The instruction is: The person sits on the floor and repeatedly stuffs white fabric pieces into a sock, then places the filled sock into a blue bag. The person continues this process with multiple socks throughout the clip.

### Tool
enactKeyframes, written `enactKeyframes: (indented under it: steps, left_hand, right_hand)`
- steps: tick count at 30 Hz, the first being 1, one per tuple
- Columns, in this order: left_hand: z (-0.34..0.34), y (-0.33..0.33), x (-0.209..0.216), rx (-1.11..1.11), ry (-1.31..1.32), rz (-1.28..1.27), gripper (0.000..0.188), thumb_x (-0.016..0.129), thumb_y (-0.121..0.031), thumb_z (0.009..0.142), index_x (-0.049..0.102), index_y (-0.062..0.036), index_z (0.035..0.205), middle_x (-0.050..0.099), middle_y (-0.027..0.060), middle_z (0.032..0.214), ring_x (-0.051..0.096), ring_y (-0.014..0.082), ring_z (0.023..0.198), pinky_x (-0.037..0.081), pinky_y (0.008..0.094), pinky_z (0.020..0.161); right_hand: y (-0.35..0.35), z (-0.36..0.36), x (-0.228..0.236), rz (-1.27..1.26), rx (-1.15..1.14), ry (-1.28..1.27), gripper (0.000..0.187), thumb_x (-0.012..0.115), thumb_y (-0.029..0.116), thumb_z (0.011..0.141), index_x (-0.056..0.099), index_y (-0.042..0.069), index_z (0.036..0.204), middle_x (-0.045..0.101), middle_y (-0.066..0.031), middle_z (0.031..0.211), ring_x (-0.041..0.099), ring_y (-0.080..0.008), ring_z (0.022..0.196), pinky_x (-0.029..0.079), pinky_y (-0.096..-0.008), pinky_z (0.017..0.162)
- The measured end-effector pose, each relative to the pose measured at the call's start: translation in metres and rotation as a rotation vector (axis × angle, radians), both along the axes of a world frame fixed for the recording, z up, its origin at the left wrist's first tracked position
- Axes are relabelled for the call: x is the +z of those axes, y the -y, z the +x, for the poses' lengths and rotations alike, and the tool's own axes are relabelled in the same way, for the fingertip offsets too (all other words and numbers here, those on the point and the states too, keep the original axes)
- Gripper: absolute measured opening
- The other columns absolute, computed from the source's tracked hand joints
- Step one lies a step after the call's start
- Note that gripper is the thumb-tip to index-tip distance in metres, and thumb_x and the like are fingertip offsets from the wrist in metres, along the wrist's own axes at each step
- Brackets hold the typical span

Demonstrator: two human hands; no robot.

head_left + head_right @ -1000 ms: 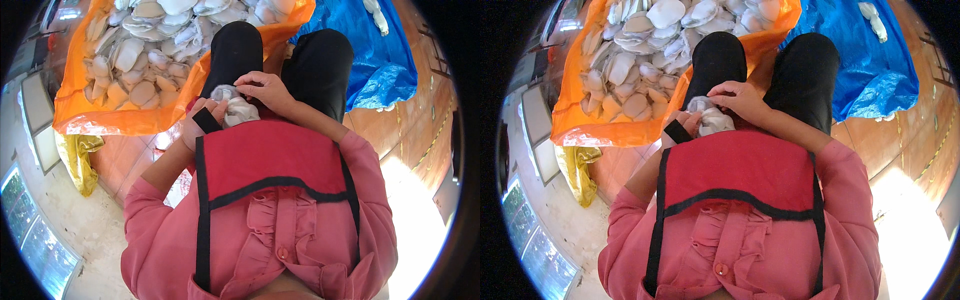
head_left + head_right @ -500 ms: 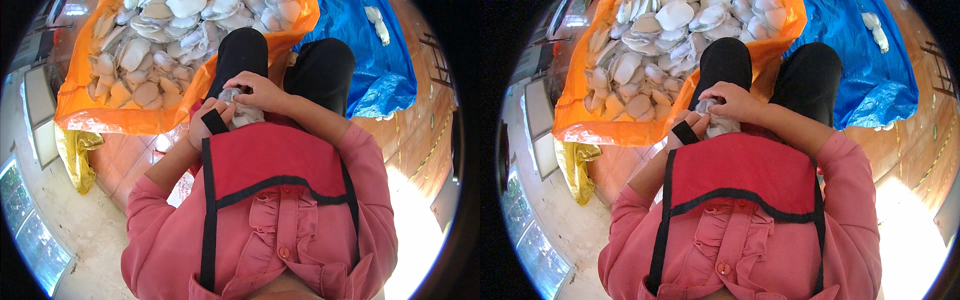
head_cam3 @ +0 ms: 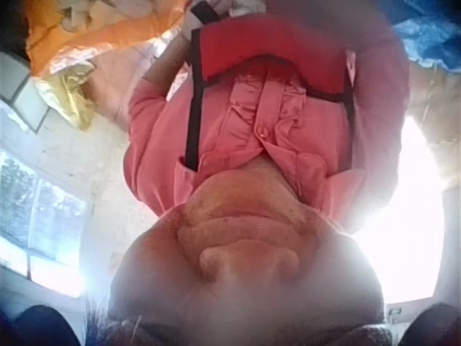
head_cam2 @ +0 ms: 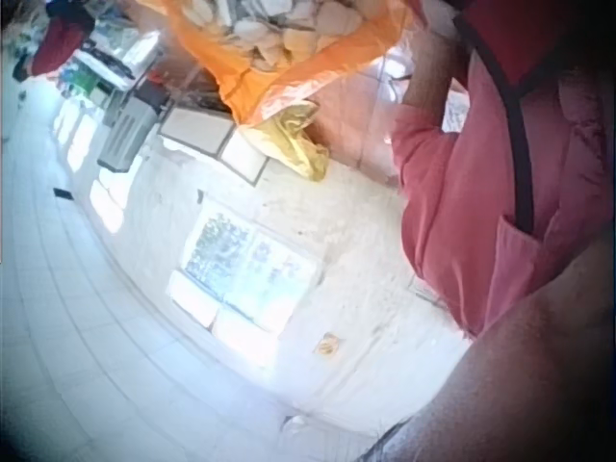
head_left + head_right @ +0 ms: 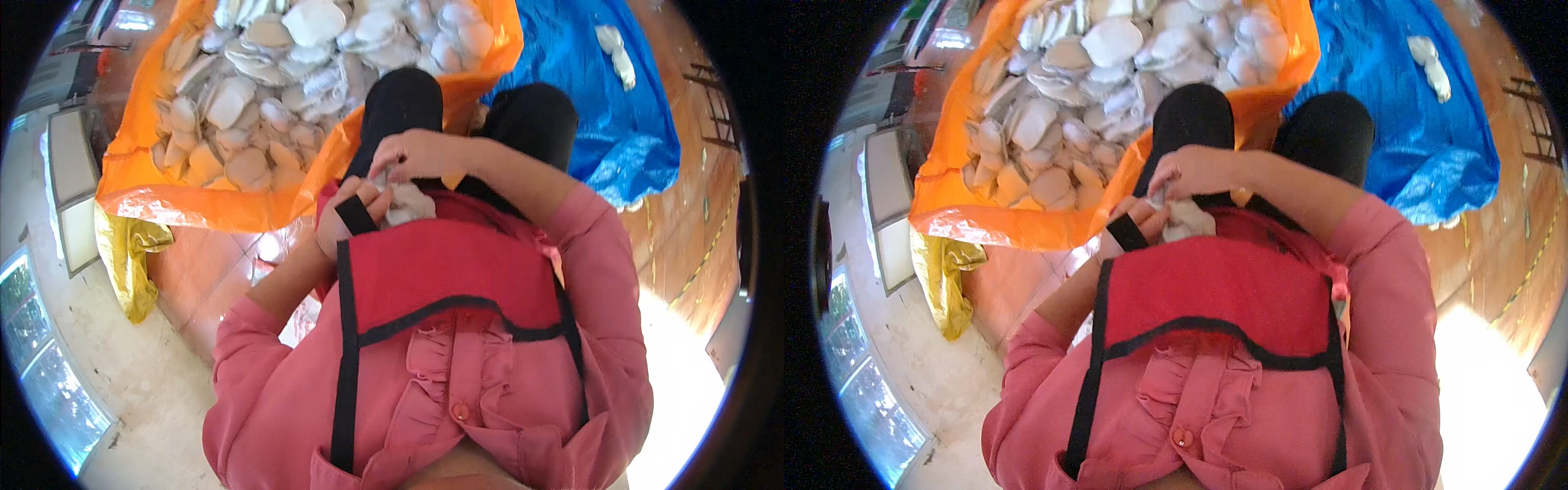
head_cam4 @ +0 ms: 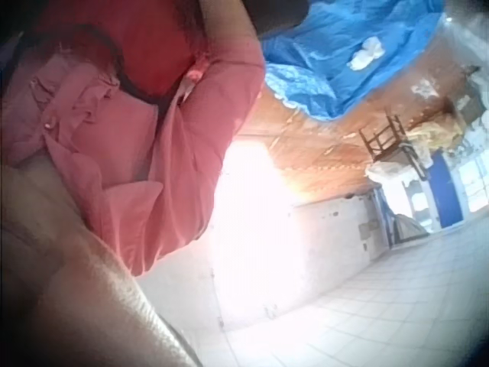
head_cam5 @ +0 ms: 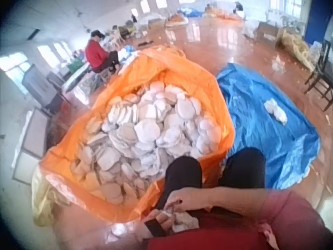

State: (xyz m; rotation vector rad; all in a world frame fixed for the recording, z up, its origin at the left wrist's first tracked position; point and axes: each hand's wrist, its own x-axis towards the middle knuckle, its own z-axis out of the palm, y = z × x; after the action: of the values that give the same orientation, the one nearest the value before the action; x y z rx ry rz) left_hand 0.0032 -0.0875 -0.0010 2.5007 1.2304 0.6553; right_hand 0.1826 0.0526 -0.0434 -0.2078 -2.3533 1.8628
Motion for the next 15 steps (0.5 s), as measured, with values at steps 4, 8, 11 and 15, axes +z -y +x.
enactKeyframes:
  steps: [4, 8, 11, 15]
  left_hand:
    - [-0.01, -0.002, -0.017, -0.098, -0.108, -0.06, 0.021, 0.063, -0.025, 0.077, 0.057, -0.0105, 0.091, 0.049, 0.0061, 0.079, 0.053, 0.0229, 0.077, 0.041, 0.0351, 0.069]
    - [-0.019, -0.009, -0.031, -0.048, 0.201, -0.291, 0.016, 0.058, -0.021, 0.082, 0.056, -0.0083, 0.092, 0.051, 0.0057, 0.082, 0.054, 0.0217, 0.084, 0.043, 0.0324, 0.079]
    - [-0.002, -0.009, 0.008, -0.051, -0.052, -0.023, 0.017, 0.059, -0.02, 0.082, 0.057, -0.0069, 0.093, 0.05, 0.005, 0.083, 0.054, 0.0224, 0.083, 0.043, 0.0327, 0.08]
    - [-0.007, 0.003, 0.008, 0.017, -0.026, 0.098, 0.022, 0.063, -0.022, 0.077, 0.059, -0.01, 0.095, 0.05, 0.0031, 0.086, 0.054, 0.0219, 0.088, 0.043, 0.0324, 0.079]
  right_hand:
    - [-0.002, -0.018, 0.005, 0.162, 0.058, 0.056, 0.022, 0.06, 0.019, 0.081, 0.072, 0.008, 0.095, 0.068, -0.0181, 0.09, 0.065, -0.0307, 0.084, 0.051, -0.0402, 0.075]
    - [-0.015, -0.022, 0.023, 0.393, 0.133, 0.152, 0.023, 0.059, 0.023, 0.082, 0.071, 0.009, 0.096, 0.067, -0.0165, 0.09, 0.064, -0.0343, 0.089, 0.05, -0.0427, 0.075]
    - [-0.025, -0.029, 0.046, 0.443, 0.272, 0.234, 0.023, 0.062, 0.021, 0.082, 0.069, 0.009, 0.101, 0.064, -0.0137, 0.097, 0.062, -0.0324, 0.095, 0.049, -0.0394, 0.08]
    - [-0.019, -0.036, 0.029, 0.509, 0.243, -0.238, 0.012, 0.064, 0.006, 0.077, 0.066, 0.004, 0.088, 0.063, -0.0105, 0.089, 0.062, -0.0308, 0.086, 0.05, -0.0361, 0.077]
